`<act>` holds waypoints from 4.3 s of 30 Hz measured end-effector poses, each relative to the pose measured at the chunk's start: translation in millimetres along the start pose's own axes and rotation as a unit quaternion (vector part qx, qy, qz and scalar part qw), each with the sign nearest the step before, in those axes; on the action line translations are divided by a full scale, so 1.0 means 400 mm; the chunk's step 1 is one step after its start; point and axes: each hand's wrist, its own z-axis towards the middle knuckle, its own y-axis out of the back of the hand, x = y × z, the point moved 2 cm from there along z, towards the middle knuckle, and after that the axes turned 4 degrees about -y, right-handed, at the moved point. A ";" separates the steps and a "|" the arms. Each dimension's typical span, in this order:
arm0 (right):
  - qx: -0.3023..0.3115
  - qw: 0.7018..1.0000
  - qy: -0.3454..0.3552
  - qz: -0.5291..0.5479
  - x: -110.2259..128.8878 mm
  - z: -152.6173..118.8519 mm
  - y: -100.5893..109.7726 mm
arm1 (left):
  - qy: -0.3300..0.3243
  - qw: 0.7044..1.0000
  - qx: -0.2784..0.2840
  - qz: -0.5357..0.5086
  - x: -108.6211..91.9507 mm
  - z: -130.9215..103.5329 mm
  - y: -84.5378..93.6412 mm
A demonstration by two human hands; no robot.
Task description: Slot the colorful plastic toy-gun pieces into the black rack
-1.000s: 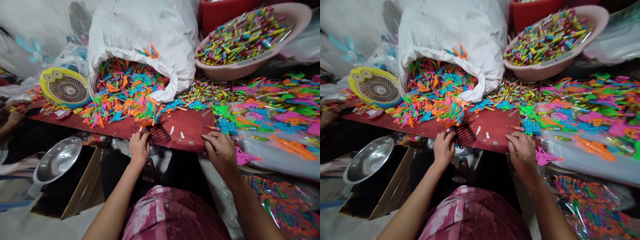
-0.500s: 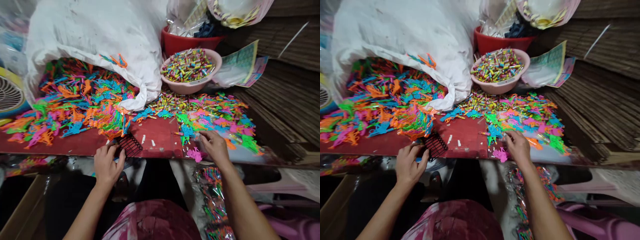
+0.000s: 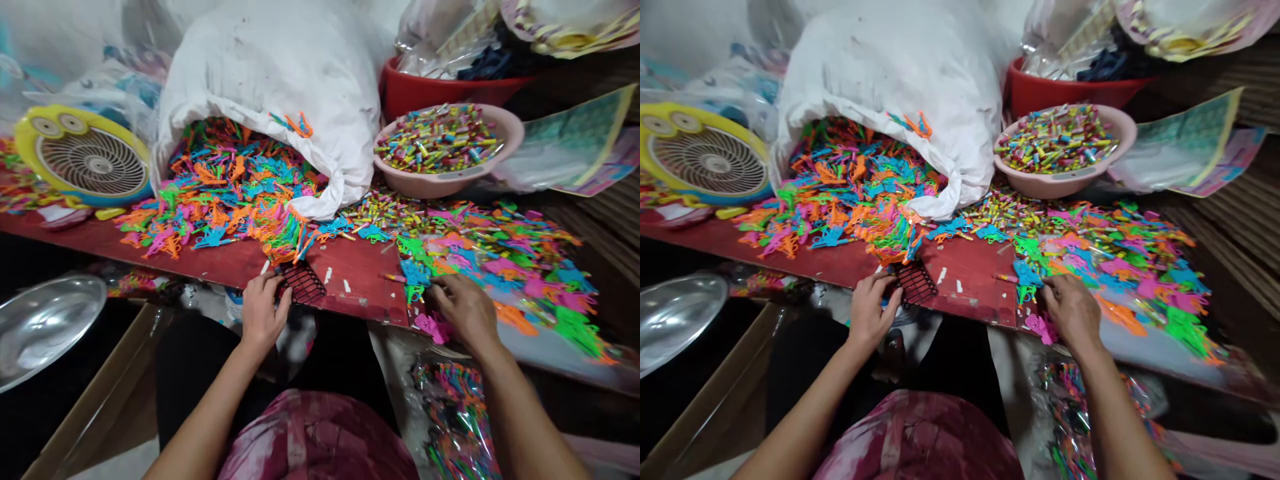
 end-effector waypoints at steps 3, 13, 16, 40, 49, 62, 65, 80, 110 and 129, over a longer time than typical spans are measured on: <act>0.013 0.997 0.059 0.040 0.001 0.005 -0.007 | 0.004 0.999 -0.028 -0.023 -0.002 -0.016 0.004; 0.025 0.987 0.111 0.116 0.040 0.025 0.003 | -0.052 0.995 -0.039 -0.081 -0.147 -0.062 0.032; 0.044 0.980 0.095 0.168 0.048 0.032 0.019 | -0.068 0.993 0.012 -0.091 -0.183 -0.049 0.015; 0.163 0.818 -0.022 0.552 0.367 -0.037 0.124 | -0.064 0.978 0.112 -0.161 -0.262 0.045 -0.060; 0.109 0.893 -0.013 0.437 0.427 -0.082 -0.016 | -0.013 0.990 0.121 -0.073 -0.271 -0.001 -0.064; 0.085 0.824 -0.165 0.535 0.438 -0.070 -0.075 | 0.160 0.961 -0.161 -0.158 -0.020 0.000 0.033; 0.098 0.800 -0.159 0.571 0.457 -0.060 -0.074 | 0.208 0.943 -0.178 -0.190 0.092 0.055 0.010; 0.050 0.872 -0.146 0.465 0.455 -0.026 -0.088 | 0.086 0.921 -0.034 -0.379 0.200 0.158 -0.081; -0.042 0.867 -0.175 0.465 0.412 0.002 -0.123 | 0.153 0.964 0.005 -0.217 0.102 0.142 -0.082; -0.032 0.873 -0.174 0.455 0.428 -0.008 -0.110 | 0.127 0.967 0.005 -0.221 0.098 0.139 -0.075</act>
